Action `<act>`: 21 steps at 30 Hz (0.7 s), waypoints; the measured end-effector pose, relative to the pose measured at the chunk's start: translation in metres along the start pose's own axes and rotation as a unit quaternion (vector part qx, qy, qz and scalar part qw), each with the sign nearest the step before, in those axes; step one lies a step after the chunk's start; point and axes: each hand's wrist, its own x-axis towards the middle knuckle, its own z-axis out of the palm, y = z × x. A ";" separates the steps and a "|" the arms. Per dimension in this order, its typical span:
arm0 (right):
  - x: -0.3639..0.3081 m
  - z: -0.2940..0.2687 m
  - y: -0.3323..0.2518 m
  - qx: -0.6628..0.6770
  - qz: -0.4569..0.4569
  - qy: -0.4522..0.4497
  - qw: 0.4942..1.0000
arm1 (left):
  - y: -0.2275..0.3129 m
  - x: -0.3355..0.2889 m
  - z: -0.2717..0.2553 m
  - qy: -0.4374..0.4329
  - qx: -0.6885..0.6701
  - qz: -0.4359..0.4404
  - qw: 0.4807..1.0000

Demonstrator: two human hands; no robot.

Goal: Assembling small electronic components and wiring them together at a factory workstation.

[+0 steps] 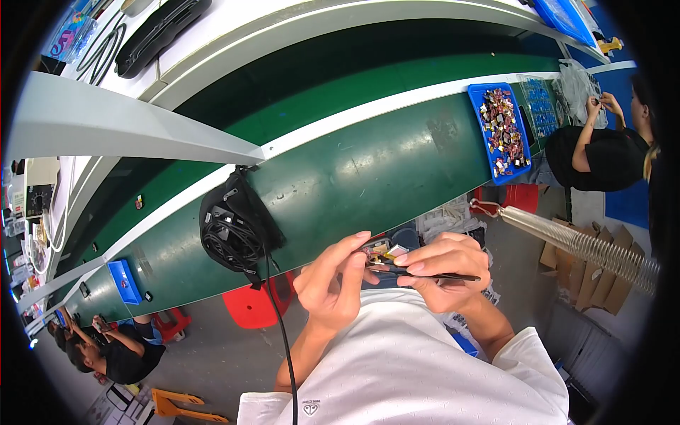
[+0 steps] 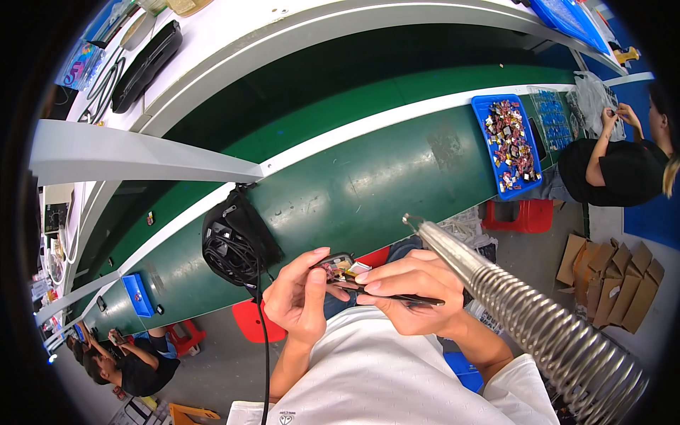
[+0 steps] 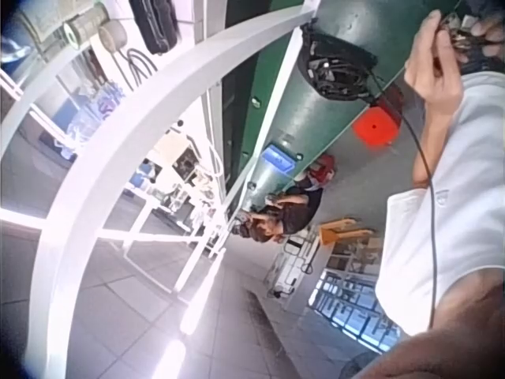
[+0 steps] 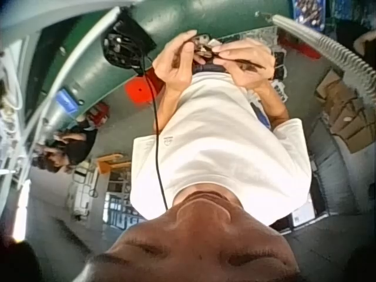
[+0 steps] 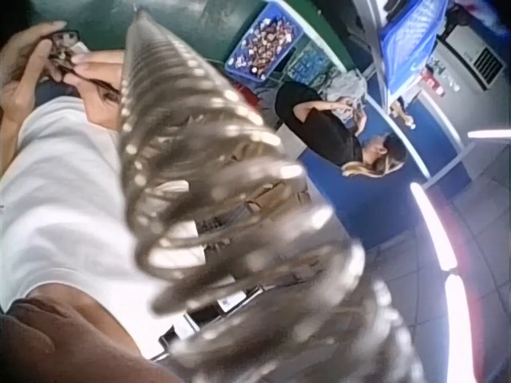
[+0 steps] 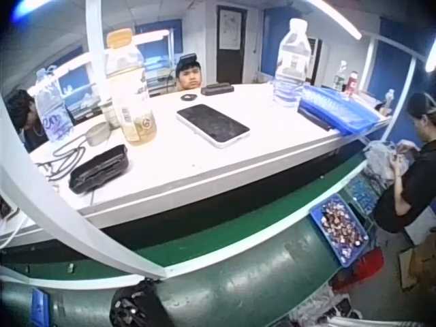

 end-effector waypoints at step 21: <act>-0.007 0.016 -0.006 0.012 0.259 0.093 0.961 | -0.010 0.001 0.005 0.029 -0.029 -0.134 0.990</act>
